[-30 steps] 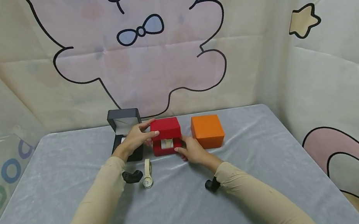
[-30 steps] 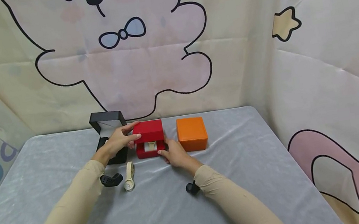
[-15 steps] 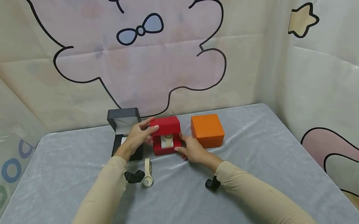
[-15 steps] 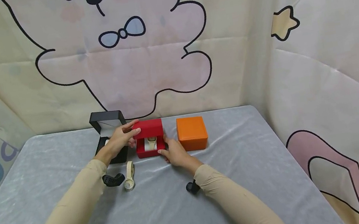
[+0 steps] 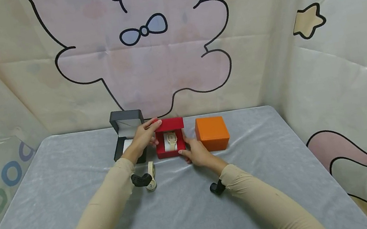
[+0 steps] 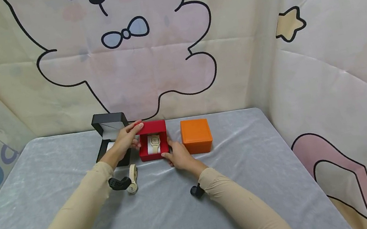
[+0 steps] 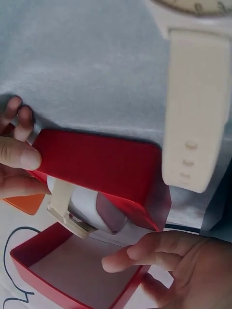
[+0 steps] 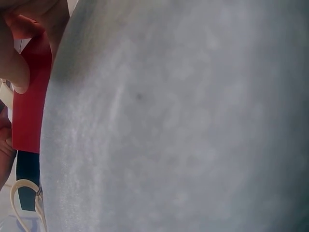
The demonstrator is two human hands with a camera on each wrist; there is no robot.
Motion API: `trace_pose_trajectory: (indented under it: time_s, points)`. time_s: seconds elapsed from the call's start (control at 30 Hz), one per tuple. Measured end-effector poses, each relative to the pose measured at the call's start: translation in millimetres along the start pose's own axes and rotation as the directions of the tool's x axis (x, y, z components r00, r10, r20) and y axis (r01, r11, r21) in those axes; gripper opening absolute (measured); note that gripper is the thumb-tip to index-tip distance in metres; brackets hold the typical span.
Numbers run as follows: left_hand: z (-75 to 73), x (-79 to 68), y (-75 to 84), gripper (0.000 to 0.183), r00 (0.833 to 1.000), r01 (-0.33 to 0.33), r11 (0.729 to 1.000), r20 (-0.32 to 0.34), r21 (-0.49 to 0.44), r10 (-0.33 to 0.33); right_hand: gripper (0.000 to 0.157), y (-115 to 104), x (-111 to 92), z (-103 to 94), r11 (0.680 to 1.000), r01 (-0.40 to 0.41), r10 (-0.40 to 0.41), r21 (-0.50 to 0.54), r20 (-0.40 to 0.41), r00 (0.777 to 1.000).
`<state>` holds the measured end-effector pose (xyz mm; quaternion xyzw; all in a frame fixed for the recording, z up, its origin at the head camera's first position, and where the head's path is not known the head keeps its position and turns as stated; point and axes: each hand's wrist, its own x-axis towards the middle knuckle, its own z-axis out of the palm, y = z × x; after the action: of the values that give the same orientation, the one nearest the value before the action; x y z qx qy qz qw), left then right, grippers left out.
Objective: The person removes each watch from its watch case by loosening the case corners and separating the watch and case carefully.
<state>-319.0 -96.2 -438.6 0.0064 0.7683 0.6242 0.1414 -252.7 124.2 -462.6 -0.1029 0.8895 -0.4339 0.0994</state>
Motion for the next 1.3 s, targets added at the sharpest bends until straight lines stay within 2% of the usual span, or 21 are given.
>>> trace_pose_trajectory:
  time_s: [0.33,0.63,0.87,1.3]
  points:
    - [3.7,-0.1,4.9,0.087,0.998,0.067,0.996,-0.009,-0.063,-0.068,0.075,1.7,1.8,-0.7,1.0,-0.029,0.029,0.011,0.007,1.0]
    - [11.5,-1.5,15.1,0.082,0.995,0.091,0.989,-0.017,-0.12,-0.093,0.076,-1.0,0.7,-3.2,0.999,-0.031,0.031,0.007,0.007,0.999]
    - [13.4,0.2,24.4,0.091,0.983,0.177,0.975,-0.029,-0.136,-0.182,0.076,-1.9,0.9,-3.4,1.0,-0.021,0.021,-0.003,0.005,1.0]
    - [9.3,4.6,32.6,0.084,0.968,0.252,0.943,0.057,-0.22,-0.245,0.078,1.9,2.7,-2.1,0.999,-0.034,0.034,-0.006,0.01,0.999]
